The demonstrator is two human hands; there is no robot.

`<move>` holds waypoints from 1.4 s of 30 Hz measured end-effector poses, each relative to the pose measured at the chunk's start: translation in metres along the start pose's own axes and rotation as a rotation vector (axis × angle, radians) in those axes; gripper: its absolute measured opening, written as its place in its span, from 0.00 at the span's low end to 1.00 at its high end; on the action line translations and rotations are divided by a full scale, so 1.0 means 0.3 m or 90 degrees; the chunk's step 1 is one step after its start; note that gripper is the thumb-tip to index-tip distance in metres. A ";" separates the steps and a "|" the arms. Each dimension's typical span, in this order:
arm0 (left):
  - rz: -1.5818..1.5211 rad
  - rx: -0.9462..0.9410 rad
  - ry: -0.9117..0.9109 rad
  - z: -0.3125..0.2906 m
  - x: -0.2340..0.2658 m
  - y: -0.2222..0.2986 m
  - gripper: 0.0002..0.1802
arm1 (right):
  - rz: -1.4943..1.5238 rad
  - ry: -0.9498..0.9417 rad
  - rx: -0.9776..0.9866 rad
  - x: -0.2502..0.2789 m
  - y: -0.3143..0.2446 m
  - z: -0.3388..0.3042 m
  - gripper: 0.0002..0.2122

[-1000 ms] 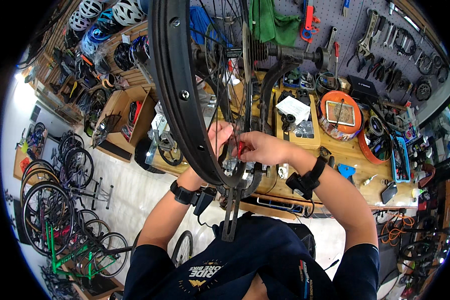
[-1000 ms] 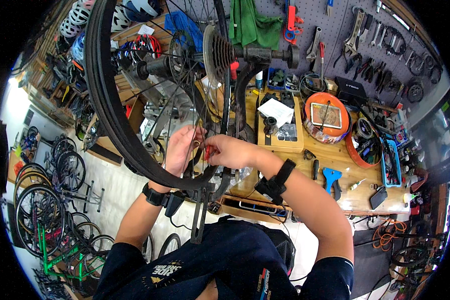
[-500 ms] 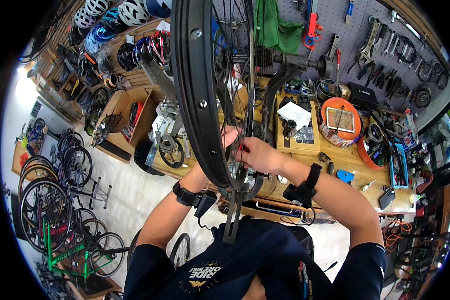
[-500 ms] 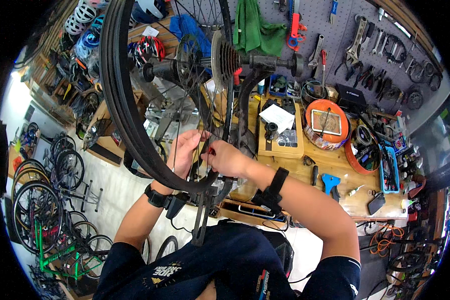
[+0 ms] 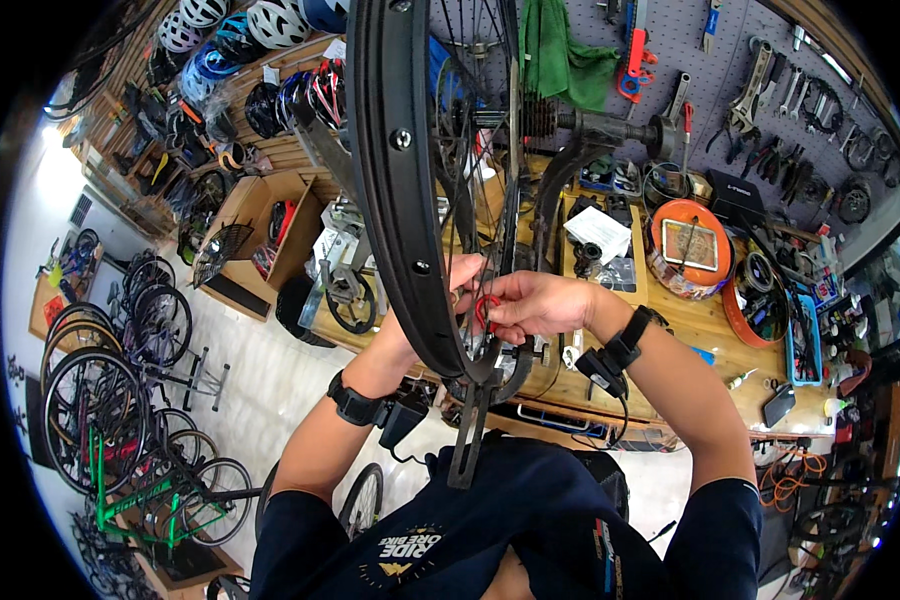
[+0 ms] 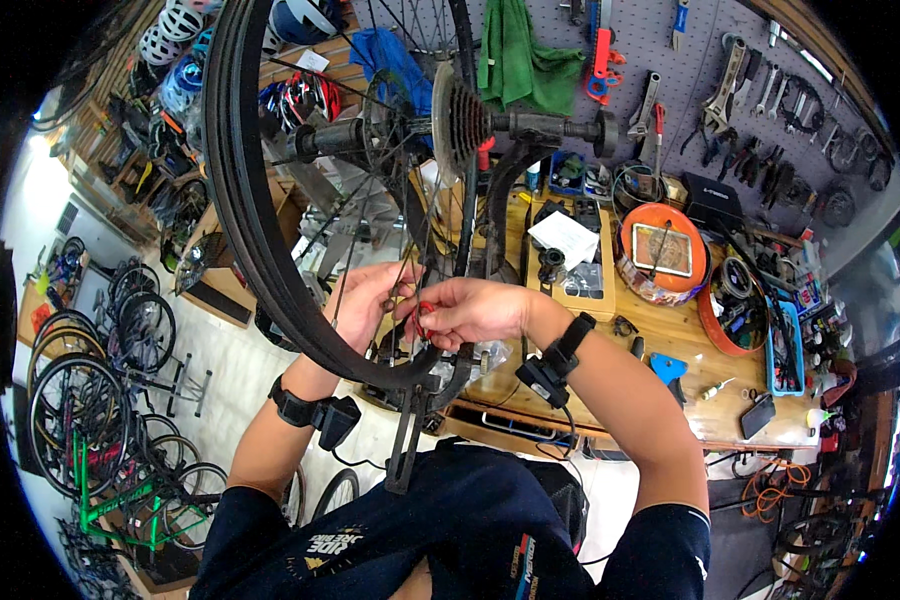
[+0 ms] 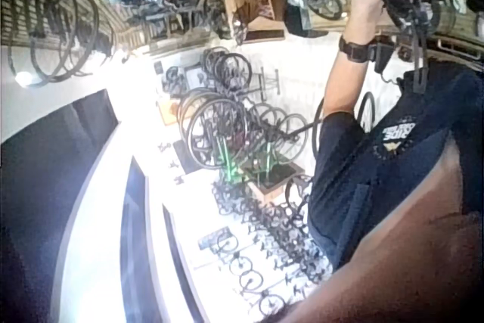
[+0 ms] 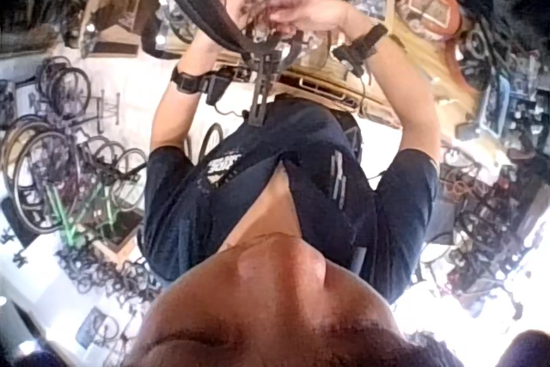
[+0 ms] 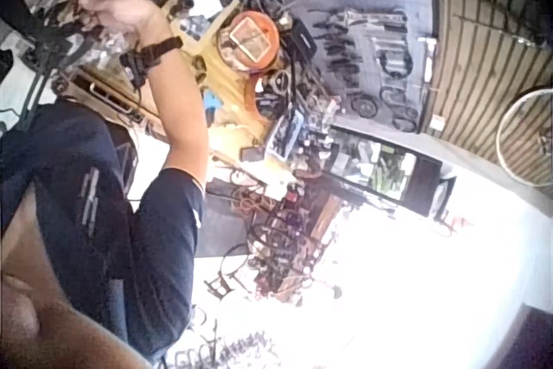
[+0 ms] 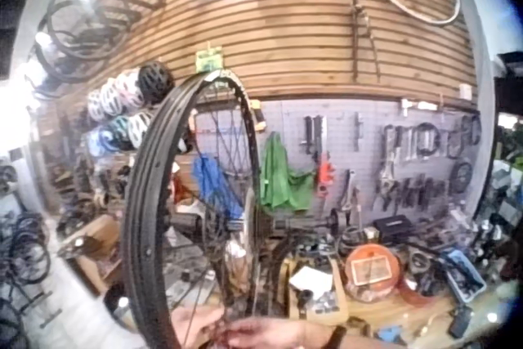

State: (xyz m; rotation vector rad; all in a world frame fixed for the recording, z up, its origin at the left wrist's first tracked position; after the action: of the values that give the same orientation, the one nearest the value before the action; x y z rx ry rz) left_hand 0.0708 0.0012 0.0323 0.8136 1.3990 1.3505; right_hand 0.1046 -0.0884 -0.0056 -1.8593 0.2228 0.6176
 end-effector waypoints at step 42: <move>0.077 0.006 0.038 -0.004 -0.005 0.024 0.21 | -0.215 0.107 -0.027 0.004 -0.015 0.005 0.13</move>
State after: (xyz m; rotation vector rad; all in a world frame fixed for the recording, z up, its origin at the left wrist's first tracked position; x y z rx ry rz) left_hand 0.0691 0.0005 0.0394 0.8829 1.4222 1.4715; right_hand 0.1073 -0.0852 -0.0030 -1.9347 0.0023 0.2362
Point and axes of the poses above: each hand's wrist, its own z-axis towards the middle knuckle, its own x-axis out of the back of the hand, y = z × x, the point moved 9 cm from there along z, towards the middle knuckle, and after that the axes turned 11 degrees about -x, right-handed, at the moved point
